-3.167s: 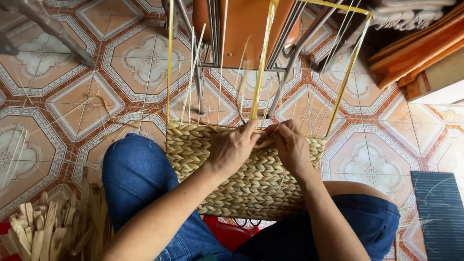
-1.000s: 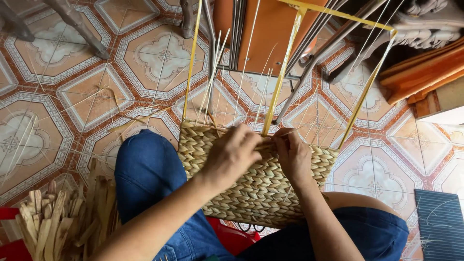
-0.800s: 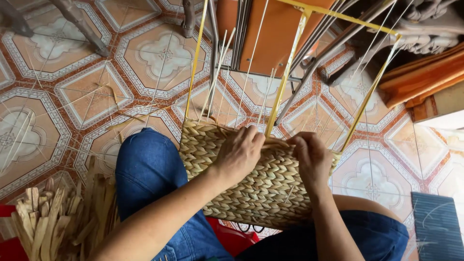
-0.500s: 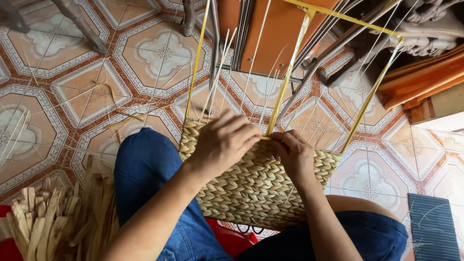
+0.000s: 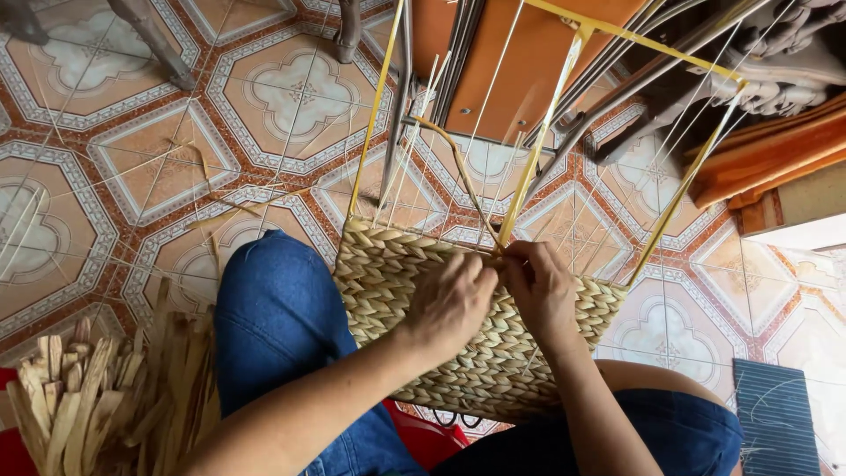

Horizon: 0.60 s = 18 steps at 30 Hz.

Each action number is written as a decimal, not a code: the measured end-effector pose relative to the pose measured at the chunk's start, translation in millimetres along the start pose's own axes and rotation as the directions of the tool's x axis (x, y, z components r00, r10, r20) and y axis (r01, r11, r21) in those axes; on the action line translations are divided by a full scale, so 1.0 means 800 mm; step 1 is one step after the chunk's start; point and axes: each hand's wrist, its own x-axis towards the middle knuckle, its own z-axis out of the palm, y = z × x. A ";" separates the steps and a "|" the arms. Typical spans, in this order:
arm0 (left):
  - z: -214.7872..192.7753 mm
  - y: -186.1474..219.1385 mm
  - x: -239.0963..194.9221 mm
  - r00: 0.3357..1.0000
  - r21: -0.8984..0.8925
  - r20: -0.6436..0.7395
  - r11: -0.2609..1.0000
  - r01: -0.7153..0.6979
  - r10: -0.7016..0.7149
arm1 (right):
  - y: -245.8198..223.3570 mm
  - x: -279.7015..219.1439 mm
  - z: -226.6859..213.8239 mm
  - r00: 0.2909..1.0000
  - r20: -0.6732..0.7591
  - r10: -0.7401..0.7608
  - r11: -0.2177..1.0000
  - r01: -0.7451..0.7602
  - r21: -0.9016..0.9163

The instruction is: The person sits on the floor with a woven water hyacinth basket body on their lap and weaves flat plant fiber strips around its upper edge, threading and tightening the strips by hand along a yellow frame with upright stakes, drawing new strips from a pile beside them.

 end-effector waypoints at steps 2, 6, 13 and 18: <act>-0.005 -0.005 0.000 0.995 -0.144 0.060 0.985 0.093 -0.085 | 0.002 -0.005 0.002 1.000 0.015 -0.013 0.998 0.014 -0.064; -0.002 -0.037 0.010 0.948 -0.501 0.122 0.806 0.314 -0.293 | -0.001 -0.012 0.002 0.995 0.037 -0.091 0.966 0.098 -0.240; -0.013 -0.020 0.039 0.943 -0.608 0.052 0.739 0.291 -0.328 | -0.003 -0.019 -0.020 0.969 0.137 -0.206 0.868 0.246 -0.432; 0.009 -0.026 0.028 0.980 -0.484 -0.041 0.862 0.149 -0.193 | -0.002 -0.014 -0.009 0.956 0.280 -0.089 0.800 0.236 -0.552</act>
